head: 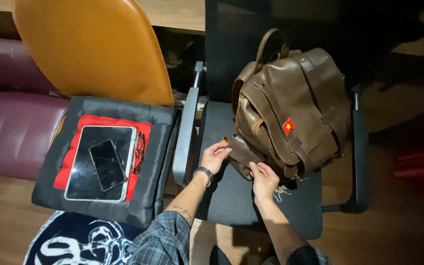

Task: The person organizes and packs various items, including a phone charger, a tablet, and a folded garment, into a leather backpack and its separate small pouch.

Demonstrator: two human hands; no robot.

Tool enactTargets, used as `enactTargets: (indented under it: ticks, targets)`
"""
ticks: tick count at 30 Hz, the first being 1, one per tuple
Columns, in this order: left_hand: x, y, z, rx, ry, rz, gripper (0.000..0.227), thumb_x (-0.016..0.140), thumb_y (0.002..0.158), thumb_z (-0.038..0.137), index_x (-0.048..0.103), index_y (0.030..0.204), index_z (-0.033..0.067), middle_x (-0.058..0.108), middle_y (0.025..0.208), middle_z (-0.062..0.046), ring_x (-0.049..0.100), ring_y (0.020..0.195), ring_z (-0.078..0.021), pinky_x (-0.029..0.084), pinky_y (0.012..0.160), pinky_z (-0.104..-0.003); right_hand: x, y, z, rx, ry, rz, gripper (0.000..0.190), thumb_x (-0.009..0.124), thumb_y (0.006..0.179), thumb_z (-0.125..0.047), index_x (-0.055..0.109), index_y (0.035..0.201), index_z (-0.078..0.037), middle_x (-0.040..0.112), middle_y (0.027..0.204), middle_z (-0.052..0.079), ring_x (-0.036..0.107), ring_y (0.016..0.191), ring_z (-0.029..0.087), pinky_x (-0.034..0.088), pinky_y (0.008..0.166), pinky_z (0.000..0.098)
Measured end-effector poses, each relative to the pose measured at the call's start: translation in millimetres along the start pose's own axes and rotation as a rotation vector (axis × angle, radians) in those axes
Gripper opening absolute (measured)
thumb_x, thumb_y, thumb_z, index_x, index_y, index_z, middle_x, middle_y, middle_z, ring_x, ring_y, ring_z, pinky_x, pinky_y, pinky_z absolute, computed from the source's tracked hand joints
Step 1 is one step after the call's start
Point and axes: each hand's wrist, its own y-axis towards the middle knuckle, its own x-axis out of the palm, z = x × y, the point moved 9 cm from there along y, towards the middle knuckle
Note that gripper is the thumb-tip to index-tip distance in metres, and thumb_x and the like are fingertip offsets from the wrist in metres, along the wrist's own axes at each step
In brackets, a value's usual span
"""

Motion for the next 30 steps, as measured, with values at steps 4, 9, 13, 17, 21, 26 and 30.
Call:
enactTargets:
  ticks: [4, 9, 13, 17, 21, 26, 30]
  targets:
    - [4, -4, 7, -0.011, -0.03, 0.021, 0.035, 0.085, 0.09, 0.012, 0.075, 0.123, 0.009, 0.078, 0.104, -0.013, 0.075, 0.094, -0.013, 0.065, 0.087, -0.025, 0, 4, -1, -0.013, -0.018, 0.006, 0.045, 0.093, 0.082, -0.011, 0.071, 0.118, 0.003, 0.075, 0.104, 0.023, 0.074, 0.089, 0.022, 0.066, 0.081, 0.0363]
    - [5, -6, -1, -0.086, -0.11, 0.056, 0.035, 0.087, 0.089, 0.013, 0.074, 0.121, 0.0085, 0.077, 0.1, -0.014, 0.076, 0.091, -0.0179, 0.069, 0.085, -0.035, 1, 10, 11, 0.105, 0.025, -0.039, 0.047, 0.093, 0.079, -0.008, 0.07, 0.117, 0.006, 0.074, 0.102, 0.025, 0.075, 0.087, 0.025, 0.066, 0.081, 0.0365]
    - [6, 0, -19, -0.107, -0.127, 0.073, 0.036, 0.088, 0.088, 0.01, 0.074, 0.121, 0.0081, 0.077, 0.101, -0.013, 0.076, 0.091, -0.0174, 0.069, 0.085, -0.034, -7, -4, -5, 0.114, -0.032, -0.054, 0.045, 0.094, 0.078, -0.01, 0.073, 0.116, 0.003, 0.074, 0.099, 0.022, 0.074, 0.086, 0.022, 0.067, 0.078, 0.0356]
    - [12, -6, -17, -0.116, -0.106, 0.101, 0.042, 0.092, 0.085, 0.015, 0.076, 0.124, 0.0112, 0.078, 0.107, -0.011, 0.073, 0.094, -0.0138, 0.067, 0.087, -0.03, -10, -9, -16, 0.106, -0.076, -0.096, 0.04, 0.092, 0.079, -0.009, 0.074, 0.113, 0.003, 0.075, 0.099, 0.021, 0.074, 0.086, 0.021, 0.066, 0.078, 0.034]
    - [15, -12, -1, -0.113, -0.052, 0.132, 0.041, 0.095, 0.082, 0.018, 0.081, 0.121, 0.0173, 0.078, 0.112, -0.015, 0.074, 0.095, -0.0145, 0.065, 0.086, -0.028, -9, -3, -20, 0.057, -0.101, -0.173, 0.038, 0.091, 0.081, -0.006, 0.075, 0.113, 0.004, 0.076, 0.101, 0.023, 0.077, 0.089, 0.025, 0.066, 0.077, 0.0354]
    - [19, -15, 2, -0.129, -0.121, 0.144, 0.042, 0.094, 0.083, 0.016, 0.079, 0.123, 0.0147, 0.075, 0.118, -0.019, 0.073, 0.099, -0.018, 0.064, 0.089, -0.03, -10, -3, -29, 0.019, -0.131, -0.186, 0.034, 0.09, 0.081, -0.006, 0.076, 0.111, 0.003, 0.077, 0.1, 0.023, 0.077, 0.088, 0.026, 0.066, 0.078, 0.0355]
    - [21, -6, -20, -0.147, -0.144, 0.156, 0.048, 0.095, 0.083, 0.019, 0.077, 0.127, 0.0137, 0.076, 0.117, -0.014, 0.071, 0.098, -0.0162, 0.064, 0.089, -0.031, -13, 5, -21, 0.032, -0.17, -0.209, 0.035, 0.09, 0.083, -0.008, 0.076, 0.114, 0.002, 0.078, 0.102, 0.022, 0.077, 0.091, 0.023, 0.065, 0.08, 0.0335]
